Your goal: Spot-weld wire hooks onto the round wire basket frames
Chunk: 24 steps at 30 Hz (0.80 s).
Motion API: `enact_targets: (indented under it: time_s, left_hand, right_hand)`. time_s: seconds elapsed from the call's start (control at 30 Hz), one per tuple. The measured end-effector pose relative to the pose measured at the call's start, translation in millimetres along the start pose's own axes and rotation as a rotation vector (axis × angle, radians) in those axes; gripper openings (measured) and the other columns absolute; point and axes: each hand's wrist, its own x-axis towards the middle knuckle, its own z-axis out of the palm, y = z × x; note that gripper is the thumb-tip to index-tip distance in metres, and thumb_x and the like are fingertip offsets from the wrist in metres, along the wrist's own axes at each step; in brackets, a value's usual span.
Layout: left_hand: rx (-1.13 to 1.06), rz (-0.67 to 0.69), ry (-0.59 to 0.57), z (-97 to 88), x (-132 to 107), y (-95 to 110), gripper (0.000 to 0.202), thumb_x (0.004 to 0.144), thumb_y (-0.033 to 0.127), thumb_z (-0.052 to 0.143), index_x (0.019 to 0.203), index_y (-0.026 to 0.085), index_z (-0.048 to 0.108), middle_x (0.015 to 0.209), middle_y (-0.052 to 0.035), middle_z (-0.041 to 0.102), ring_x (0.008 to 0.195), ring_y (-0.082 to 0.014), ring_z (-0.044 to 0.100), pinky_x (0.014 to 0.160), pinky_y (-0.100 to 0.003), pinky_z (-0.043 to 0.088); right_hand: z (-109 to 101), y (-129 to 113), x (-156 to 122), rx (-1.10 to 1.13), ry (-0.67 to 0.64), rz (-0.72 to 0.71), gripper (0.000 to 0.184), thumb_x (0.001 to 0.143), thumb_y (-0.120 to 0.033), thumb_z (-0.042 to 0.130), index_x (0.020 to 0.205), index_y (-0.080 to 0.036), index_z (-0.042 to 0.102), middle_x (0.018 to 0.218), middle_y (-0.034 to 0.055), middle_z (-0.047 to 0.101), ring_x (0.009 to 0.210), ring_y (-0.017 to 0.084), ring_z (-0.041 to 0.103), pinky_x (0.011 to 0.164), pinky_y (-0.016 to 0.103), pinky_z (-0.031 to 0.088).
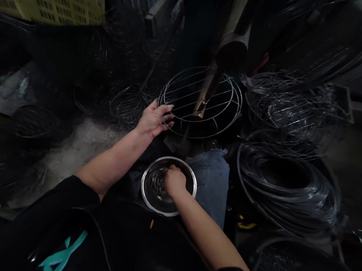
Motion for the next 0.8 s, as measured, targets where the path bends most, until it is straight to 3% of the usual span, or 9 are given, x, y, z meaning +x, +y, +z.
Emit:
enact_targets:
  time_s: [0.17,0.33,0.43,0.53,0.63,0.8]
  left_hand:
    - [-0.011,0.011,-0.006,-5.1,3,-1,0.073,0.061,0.023,0.078,0.124,0.032,0.044,0.087,0.003,0.058,0.069,-0.0109,0.055,0.064,-0.029,0.047]
    - [-0.003,0.014,0.038,-9.6,8,4,0.069,0.058,0.022,0.078,0.118,0.03,0.046,0.084,0.004,0.054,0.069,-0.0109,0.054,0.062,-0.028,0.046]
    - [0.007,0.023,0.013,-9.3,7,7,0.057,0.056,0.023,0.078,0.105,0.027,0.049,0.085,0.0037,0.054,0.07,-0.0112,0.055,0.062,-0.028,0.045]
    - [0.029,0.032,0.005,-8.5,7,9,0.054,0.055,0.025,0.078,0.099,0.026,0.049,0.086,0.0035,0.054,0.07,-0.0113,0.055,0.061,-0.028,0.045]
    - [0.047,0.032,0.013,-7.2,8,11,0.054,0.054,0.026,0.079,0.098,0.026,0.048,0.085,0.0034,0.054,0.07,-0.0111,0.055,0.06,-0.026,0.045]
    - [0.051,0.048,0.014,-1.6,8,12,0.06,0.053,0.025,0.079,0.104,0.027,0.048,0.085,0.0035,0.053,0.073,-0.0116,0.055,0.059,-0.025,0.045]
  right_hand:
    - [-7,12,-9,0.014,-0.008,0.018,0.027,0.082,-0.013,0.049,0.088,-0.016,0.074,0.097,0.0126,0.07,0.087,0.024,0.067,0.073,0.029,0.047]
    - [-20,20,-21,0.093,0.02,-0.044,0.027,0.076,-0.01,0.054,0.087,-0.019,0.076,0.092,0.0074,0.073,0.09,0.02,0.068,0.08,0.025,0.048]
    - [-30,30,-27,0.441,0.058,-0.023,0.025,0.071,-0.013,0.055,0.084,-0.019,0.076,0.081,0.0049,0.074,0.077,0.019,0.069,0.075,0.027,0.051]
    - [-48,46,-33,0.947,0.093,0.076,0.023,0.068,-0.028,0.062,0.084,-0.017,0.075,0.062,0.0026,0.07,0.054,0.019,0.065,0.055,0.029,0.051]
    - [-78,63,-37,1.196,0.282,0.11,0.03,0.063,-0.039,0.072,0.082,-0.016,0.075,0.058,0.0029,0.068,0.049,0.018,0.061,0.048,0.028,0.049]
    - [-133,71,-24,1.202,0.675,-0.078,0.019,0.064,-0.032,0.078,0.077,-0.019,0.075,0.068,0.0014,0.07,0.058,0.013,0.061,0.058,0.026,0.05]
